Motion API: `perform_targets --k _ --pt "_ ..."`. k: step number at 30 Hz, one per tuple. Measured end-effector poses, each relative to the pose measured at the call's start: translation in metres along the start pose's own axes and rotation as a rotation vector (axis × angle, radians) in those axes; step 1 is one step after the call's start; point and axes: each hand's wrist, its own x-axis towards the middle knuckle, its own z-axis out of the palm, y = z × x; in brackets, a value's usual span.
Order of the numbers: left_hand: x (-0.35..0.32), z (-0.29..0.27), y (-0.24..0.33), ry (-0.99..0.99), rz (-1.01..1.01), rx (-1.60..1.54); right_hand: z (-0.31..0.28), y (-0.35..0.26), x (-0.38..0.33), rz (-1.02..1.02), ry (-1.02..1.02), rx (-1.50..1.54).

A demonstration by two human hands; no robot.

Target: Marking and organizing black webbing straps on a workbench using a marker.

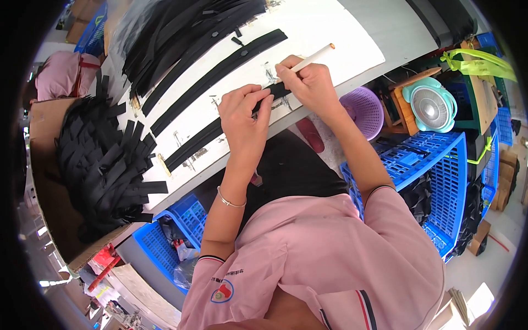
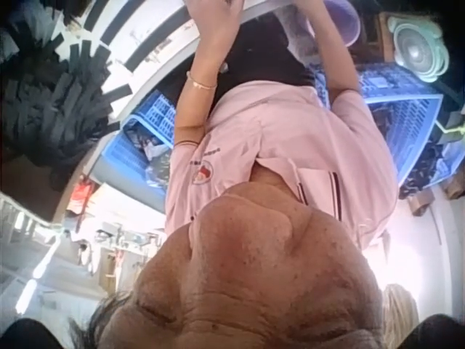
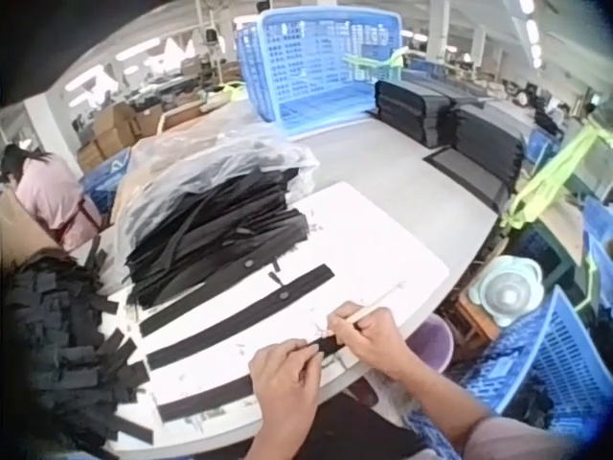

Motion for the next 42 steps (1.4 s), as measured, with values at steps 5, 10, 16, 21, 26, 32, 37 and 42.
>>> perform_targets --k 5,10,16,21,26,32,37,42 --pt "0.0 0.006 -0.001 -0.039 -0.037 0.029 0.0 -0.001 -0.001 0.013 -0.019 -0.197" --pt "-0.001 0.006 -0.001 -0.043 -0.033 0.042 -0.002 -0.004 -0.003 0.008 -0.01 -0.112" --pt "-0.002 0.007 -0.001 -0.033 -0.035 0.035 -0.009 -0.003 -0.006 0.011 -0.1 -0.092" --pt "-0.003 0.008 -0.004 -0.019 -0.025 0.029 -0.008 -0.002 -0.005 -0.016 -0.117 -0.175" --pt "-0.004 0.003 -0.001 -0.028 0.004 0.046 -0.013 -0.003 -0.007 0.076 -0.124 -0.055" --pt "-0.033 -0.037 0.007 -0.158 -0.064 0.218 -0.017 0.003 -0.01 0.085 0.075 0.178" --pt "-0.008 -0.033 -0.025 -0.256 0.0 0.166 -0.017 0.007 -0.009 0.072 0.139 0.213" --pt "0.056 -0.027 -0.076 -0.263 0.09 0.214 -0.017 0.007 -0.007 0.078 0.127 0.176"
